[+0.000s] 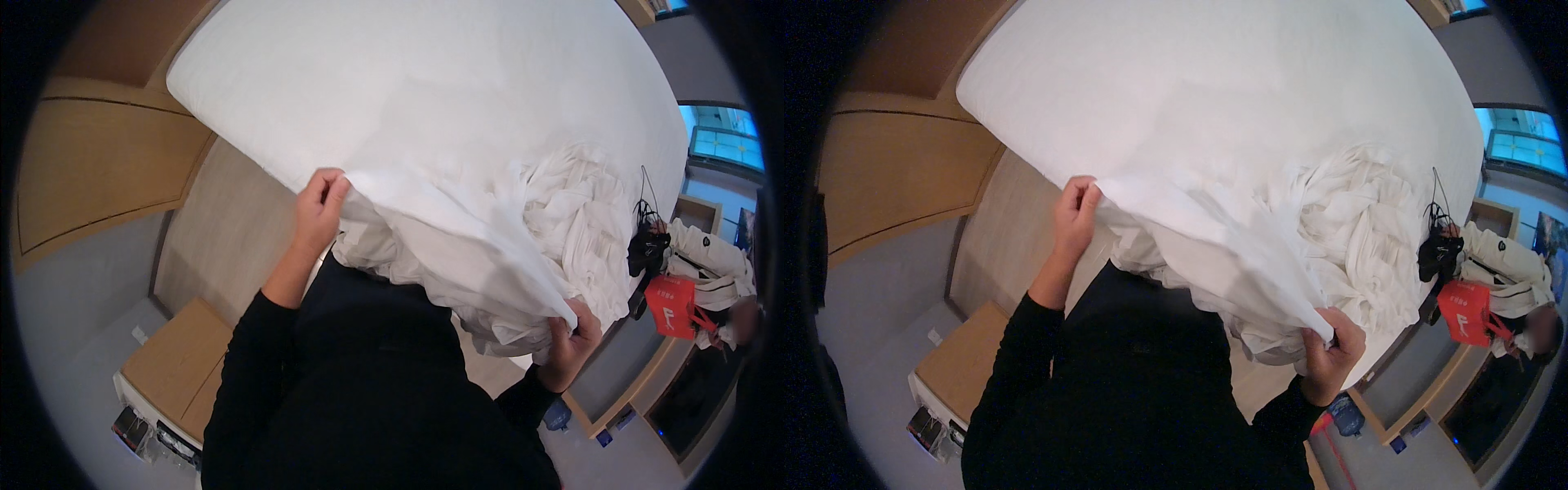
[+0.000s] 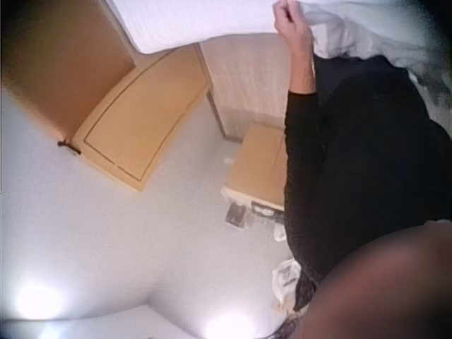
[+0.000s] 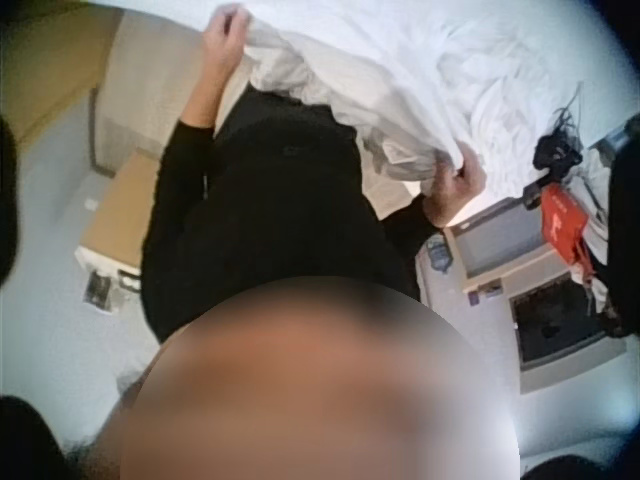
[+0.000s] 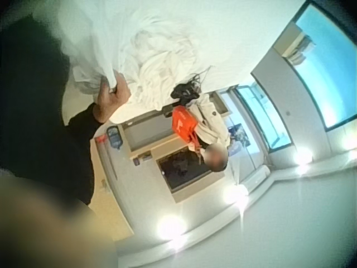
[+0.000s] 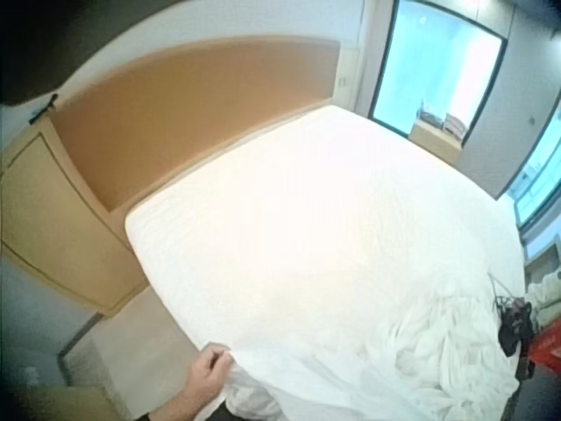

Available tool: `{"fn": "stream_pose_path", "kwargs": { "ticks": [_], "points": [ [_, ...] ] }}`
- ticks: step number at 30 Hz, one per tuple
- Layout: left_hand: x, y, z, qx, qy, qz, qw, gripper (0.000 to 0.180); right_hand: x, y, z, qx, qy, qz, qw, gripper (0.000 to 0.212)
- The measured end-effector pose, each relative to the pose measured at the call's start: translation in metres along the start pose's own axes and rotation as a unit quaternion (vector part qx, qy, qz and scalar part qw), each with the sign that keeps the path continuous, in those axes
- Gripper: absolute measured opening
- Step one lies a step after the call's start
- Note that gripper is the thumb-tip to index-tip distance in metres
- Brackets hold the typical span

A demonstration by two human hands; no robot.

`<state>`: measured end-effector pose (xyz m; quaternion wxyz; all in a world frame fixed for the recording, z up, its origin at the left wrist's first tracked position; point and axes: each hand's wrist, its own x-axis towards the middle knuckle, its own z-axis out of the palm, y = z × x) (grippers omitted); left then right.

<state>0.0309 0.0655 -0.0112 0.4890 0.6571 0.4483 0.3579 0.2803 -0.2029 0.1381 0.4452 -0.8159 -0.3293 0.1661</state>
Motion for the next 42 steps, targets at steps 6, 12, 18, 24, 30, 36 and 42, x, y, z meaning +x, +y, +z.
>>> {"fn": "stream_pose_path", "kwargs": {
  "ticks": [6,12,18,24,30,36,42],
  "points": [
    [-0.019,0.074,0.033,-0.008,-0.209,0.238,0.948,0.010,-0.001,0.001,0.017,0.013,-0.017,-0.089,0.996,0.039],
    [-0.046,0.121,0.066,-0.019,-0.302,0.371,0.878,0.012,0.000,-0.021,0.033,-0.014,-0.228,-0.095,0.969,0.066],
    [-0.058,0.122,0.073,-0.036,-0.290,0.378,0.879,0.011,0.006,-0.022,0.060,-0.058,-0.241,-0.152,0.957,0.059],
    [-0.060,0.124,0.074,-0.021,-0.302,0.391,0.869,0.010,0.005,-0.021,0.064,-0.097,-0.250,-0.135,0.954,0.058],
    [-0.063,0.121,0.077,0.016,-0.301,0.432,0.850,0.011,0.001,-0.010,0.073,-0.123,-0.260,-0.144,0.947,0.047],
    [-0.049,0.101,0.066,0.078,-0.312,0.404,0.856,0.015,-0.003,0.002,0.056,-0.064,-0.200,-0.140,0.968,0.036],
    [-0.017,0.073,0.048,0.204,-0.238,0.336,0.888,0.025,-0.002,0.004,0.014,-0.072,-0.161,-0.077,0.981,0.029]
  ]
}}
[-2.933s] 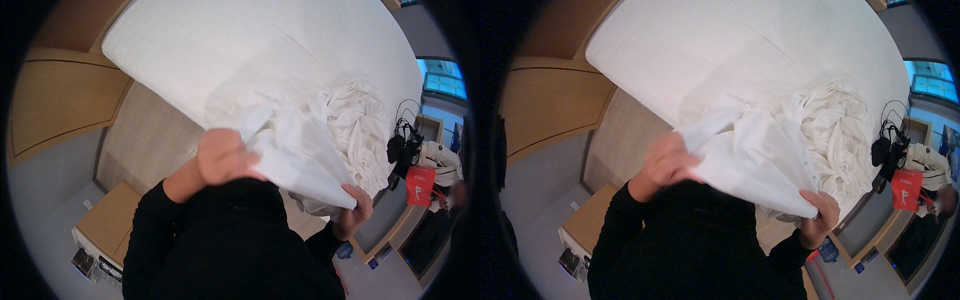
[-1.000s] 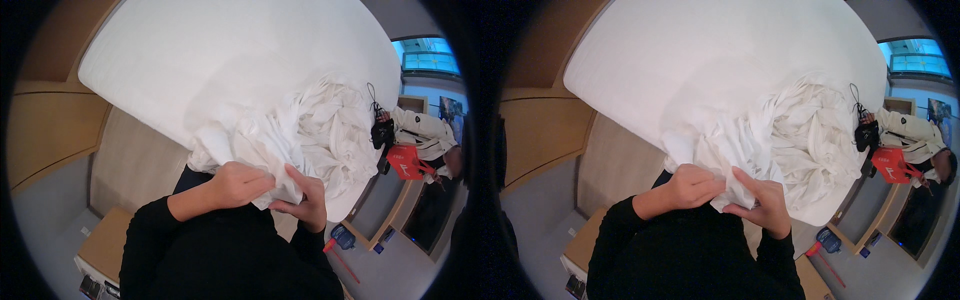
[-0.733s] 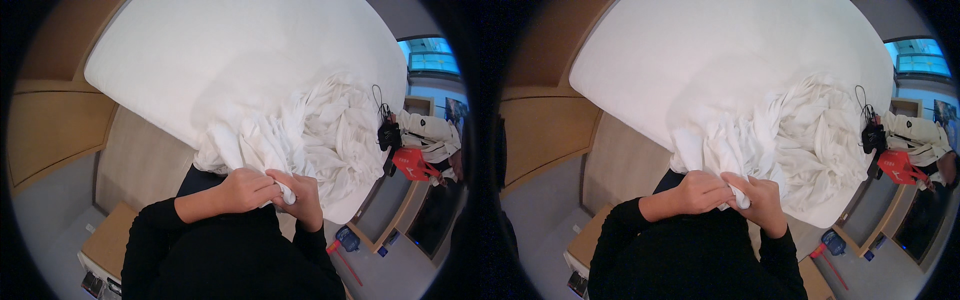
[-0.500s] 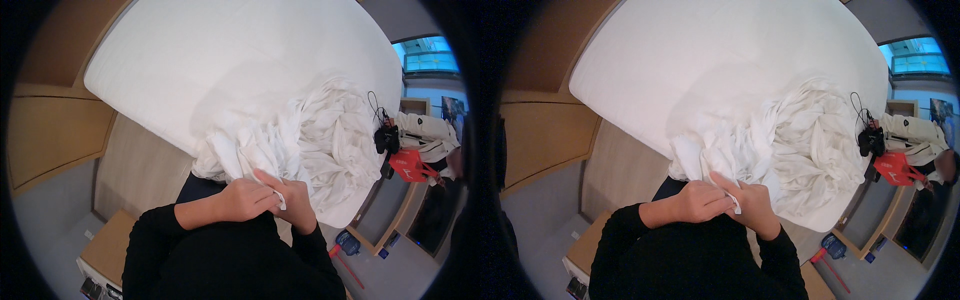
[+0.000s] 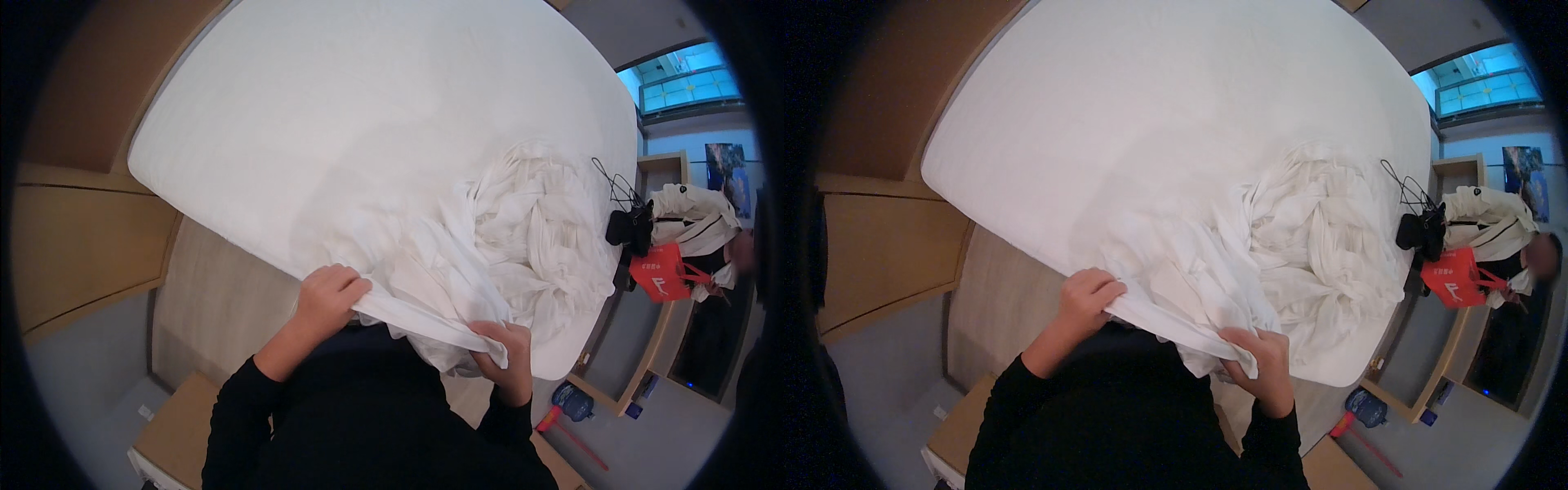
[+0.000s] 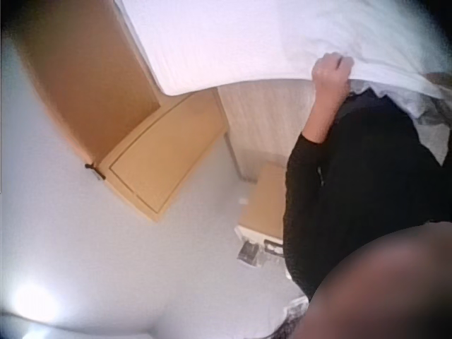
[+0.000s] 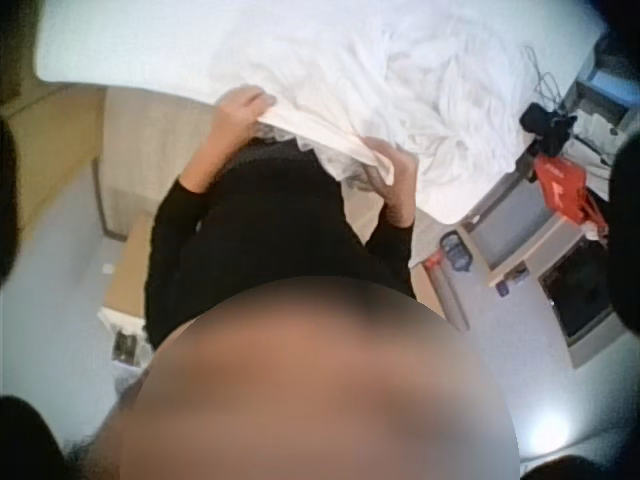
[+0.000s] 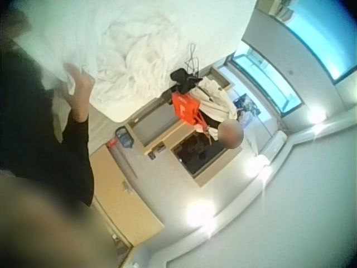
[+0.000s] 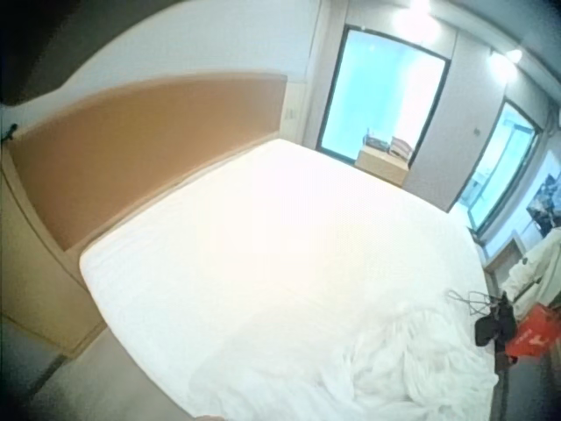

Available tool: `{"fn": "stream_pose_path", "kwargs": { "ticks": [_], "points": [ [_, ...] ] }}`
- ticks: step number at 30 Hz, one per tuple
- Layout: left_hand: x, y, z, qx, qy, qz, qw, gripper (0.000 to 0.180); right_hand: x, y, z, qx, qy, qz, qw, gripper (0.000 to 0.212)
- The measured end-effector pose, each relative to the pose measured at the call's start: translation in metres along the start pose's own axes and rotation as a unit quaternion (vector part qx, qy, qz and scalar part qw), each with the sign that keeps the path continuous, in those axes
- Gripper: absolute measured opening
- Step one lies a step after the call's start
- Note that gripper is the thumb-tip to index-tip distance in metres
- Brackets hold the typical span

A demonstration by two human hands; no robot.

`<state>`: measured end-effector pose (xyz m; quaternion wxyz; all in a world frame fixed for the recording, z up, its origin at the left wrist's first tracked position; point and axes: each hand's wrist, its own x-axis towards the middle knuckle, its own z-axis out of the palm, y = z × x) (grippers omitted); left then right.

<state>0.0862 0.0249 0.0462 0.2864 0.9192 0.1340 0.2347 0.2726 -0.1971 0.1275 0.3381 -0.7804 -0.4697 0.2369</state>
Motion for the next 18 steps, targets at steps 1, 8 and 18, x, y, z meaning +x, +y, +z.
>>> {"fn": "stream_pose_path", "kwargs": {
  "ticks": [1,8,18],
  "points": [
    [-0.001,-0.002,-0.002,0.005,0.026,-0.010,1.000,0.026,-0.003,0.000,-0.001,0.000,0.003,0.012,1.000,0.029],
    [-0.017,-0.018,0.027,-0.092,0.064,-0.090,0.990,0.028,-0.020,0.011,-0.009,-0.019,0.051,0.034,0.998,0.024],
    [-0.102,-0.080,0.168,0.002,-0.288,-0.373,0.882,0.125,-0.071,0.009,-0.027,-0.121,0.162,0.097,0.974,0.024]
  ]
}}
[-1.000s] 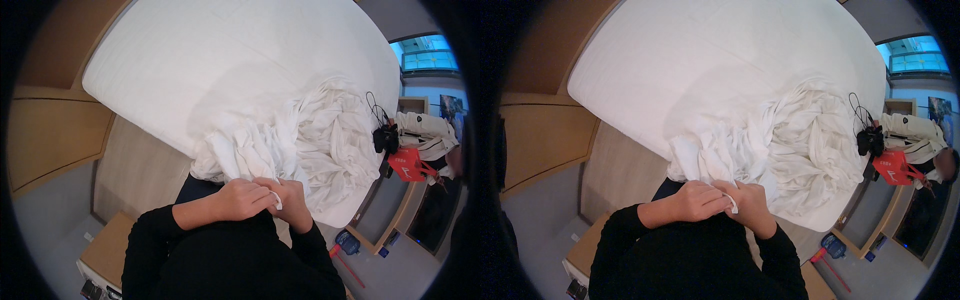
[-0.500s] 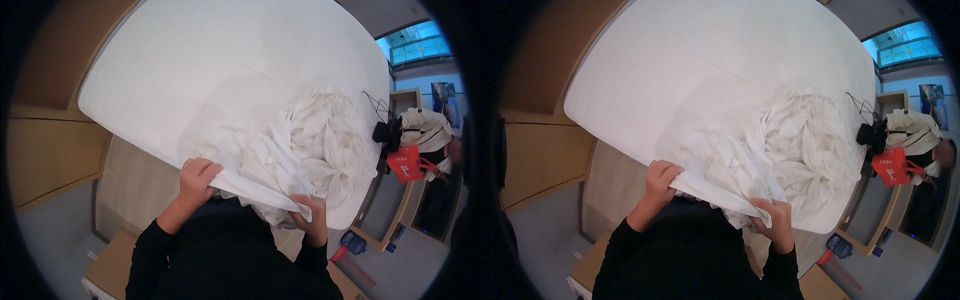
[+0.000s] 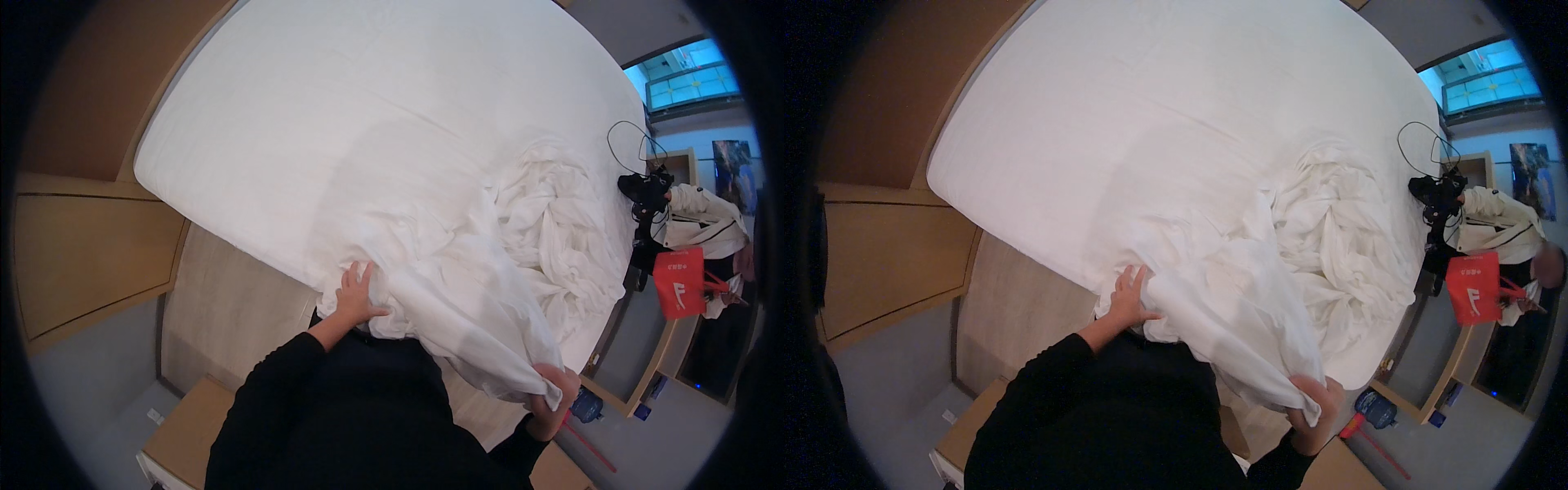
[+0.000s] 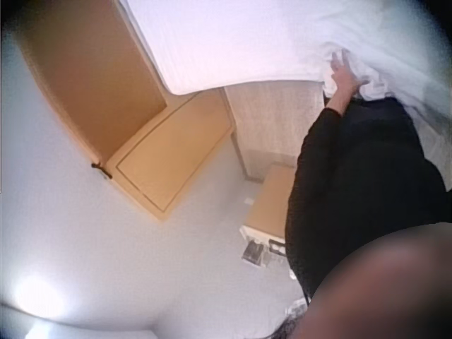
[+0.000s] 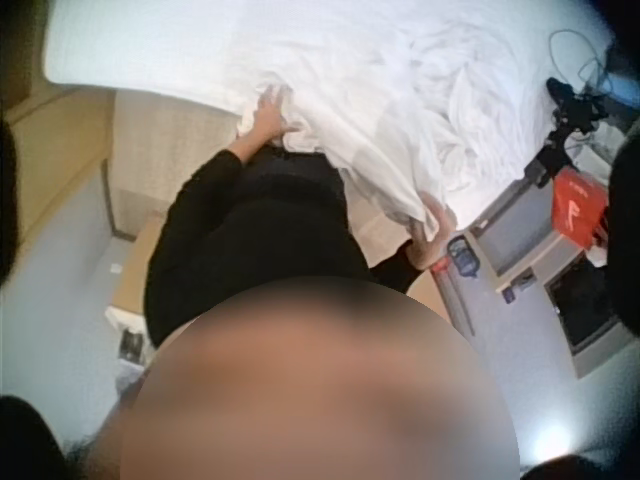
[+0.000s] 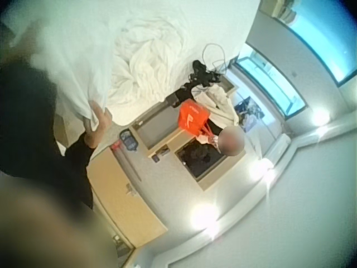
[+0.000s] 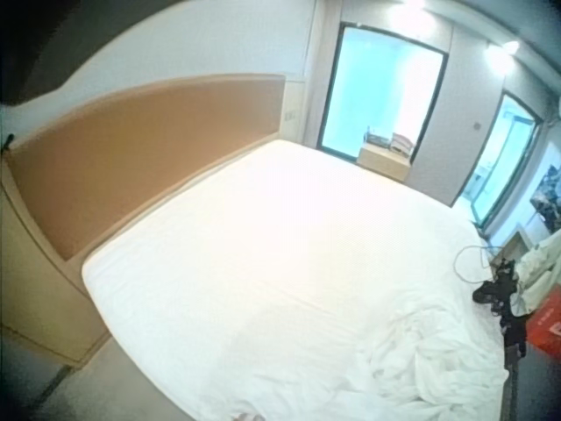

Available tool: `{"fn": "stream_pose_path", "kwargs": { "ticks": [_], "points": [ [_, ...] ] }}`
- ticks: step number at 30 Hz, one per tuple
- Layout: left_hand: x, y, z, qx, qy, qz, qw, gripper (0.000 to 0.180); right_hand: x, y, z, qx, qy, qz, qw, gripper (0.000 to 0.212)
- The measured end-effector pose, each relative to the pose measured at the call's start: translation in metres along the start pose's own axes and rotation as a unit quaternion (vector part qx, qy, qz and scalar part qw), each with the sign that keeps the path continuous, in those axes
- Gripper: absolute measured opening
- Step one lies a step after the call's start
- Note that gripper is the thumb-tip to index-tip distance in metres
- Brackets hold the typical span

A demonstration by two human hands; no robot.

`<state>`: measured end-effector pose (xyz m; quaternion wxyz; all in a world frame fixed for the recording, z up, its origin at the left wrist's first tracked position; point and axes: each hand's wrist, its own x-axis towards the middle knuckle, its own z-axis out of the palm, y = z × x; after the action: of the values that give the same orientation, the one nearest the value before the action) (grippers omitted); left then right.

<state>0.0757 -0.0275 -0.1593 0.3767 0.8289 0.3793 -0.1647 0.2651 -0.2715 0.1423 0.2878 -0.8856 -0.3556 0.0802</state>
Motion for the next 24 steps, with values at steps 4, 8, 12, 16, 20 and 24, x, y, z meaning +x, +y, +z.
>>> {"fn": "stream_pose_path", "kwargs": {
  "ticks": [4,8,12,16,20,24],
  "points": [
    [0.016,0.004,0.035,-0.033,0.079,-0.008,0.996,0.110,-0.010,0.007,-0.009,-0.030,0.041,0.024,0.998,0.025],
    [0.042,-0.019,0.040,-0.008,0.106,0.007,0.994,0.076,-0.010,0.015,-0.003,-0.034,0.046,0.001,0.998,0.026],
    [0.053,-0.025,0.034,-0.089,0.121,0.061,0.987,0.044,-0.007,0.021,0.002,-0.045,0.062,-0.015,0.997,0.026],
    [0.078,0.014,-0.013,-0.203,0.285,0.089,0.933,0.035,-0.001,0.031,-0.004,-0.076,0.104,-0.043,0.991,0.028],
    [0.146,0.087,-0.141,-0.252,0.487,0.174,0.818,0.035,0.014,0.035,-0.042,-0.224,0.259,-0.107,0.933,0.036],
    [0.184,0.155,-0.307,-0.381,0.631,0.268,0.620,0.030,0.026,0.022,-0.082,-0.183,0.436,-0.103,0.875,0.034]
  ]
}}
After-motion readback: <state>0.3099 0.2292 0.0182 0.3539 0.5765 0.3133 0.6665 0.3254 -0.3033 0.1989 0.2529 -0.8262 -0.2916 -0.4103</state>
